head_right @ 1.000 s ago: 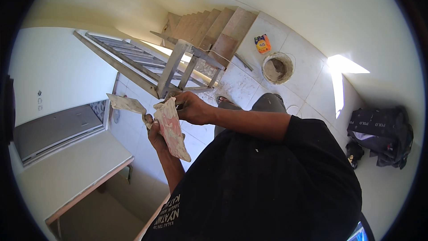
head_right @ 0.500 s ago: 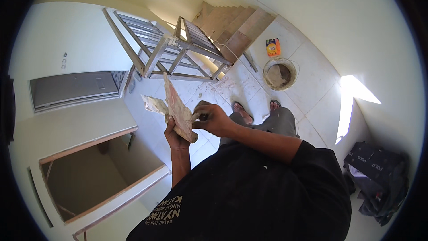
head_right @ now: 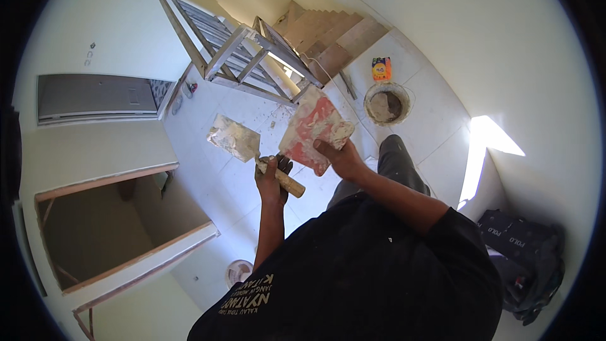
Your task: Applying plaster or patch material to the underside of a staircase using a trowel and putty knife.
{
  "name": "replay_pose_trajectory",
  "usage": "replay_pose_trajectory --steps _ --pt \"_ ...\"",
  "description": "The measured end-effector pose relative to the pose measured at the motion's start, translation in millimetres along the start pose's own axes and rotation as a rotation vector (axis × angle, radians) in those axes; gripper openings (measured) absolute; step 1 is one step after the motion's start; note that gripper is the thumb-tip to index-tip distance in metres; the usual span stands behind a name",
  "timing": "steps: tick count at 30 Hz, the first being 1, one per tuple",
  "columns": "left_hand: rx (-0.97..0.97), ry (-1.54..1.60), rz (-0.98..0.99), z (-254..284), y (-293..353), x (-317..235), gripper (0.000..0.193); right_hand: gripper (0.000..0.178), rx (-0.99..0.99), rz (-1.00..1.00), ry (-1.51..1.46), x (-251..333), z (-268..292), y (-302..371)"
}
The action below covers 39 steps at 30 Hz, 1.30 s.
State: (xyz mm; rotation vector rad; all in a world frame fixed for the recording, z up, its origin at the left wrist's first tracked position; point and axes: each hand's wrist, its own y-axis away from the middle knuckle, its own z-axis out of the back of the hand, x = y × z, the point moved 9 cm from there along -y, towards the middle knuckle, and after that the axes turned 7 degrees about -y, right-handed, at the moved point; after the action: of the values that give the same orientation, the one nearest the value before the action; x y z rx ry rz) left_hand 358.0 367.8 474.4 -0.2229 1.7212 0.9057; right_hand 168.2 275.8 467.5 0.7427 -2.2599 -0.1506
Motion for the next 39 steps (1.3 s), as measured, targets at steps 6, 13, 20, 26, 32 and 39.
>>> replay_pose_trajectory --steps 6,13,20,26,32,39 --pt "-0.242 -0.288 0.122 68 10 90 0.023 0.03 -0.041 0.111 0.299 74 90 -17" --pt "-0.592 -0.117 0.397 102 109 223 0.021 0.031 -0.097 0.081 0.513 126 203 -51" --pt "-0.792 -0.031 0.563 6 189 266 0.019 0.033 -0.171 -0.08 0.706 163 334 -59" --pt "-0.739 -0.148 0.484 -71 181 241 0.022 0.032 -0.222 -0.167 0.682 201 355 -63" --pt "-0.595 -0.274 0.382 -121 146 219 0.023 0.033 -0.165 -0.164 0.742 213 366 -76" --pt "-0.564 -0.347 0.419 -126 145 245 0.024 0.035 -0.085 -0.096 0.884 218 363 -93"
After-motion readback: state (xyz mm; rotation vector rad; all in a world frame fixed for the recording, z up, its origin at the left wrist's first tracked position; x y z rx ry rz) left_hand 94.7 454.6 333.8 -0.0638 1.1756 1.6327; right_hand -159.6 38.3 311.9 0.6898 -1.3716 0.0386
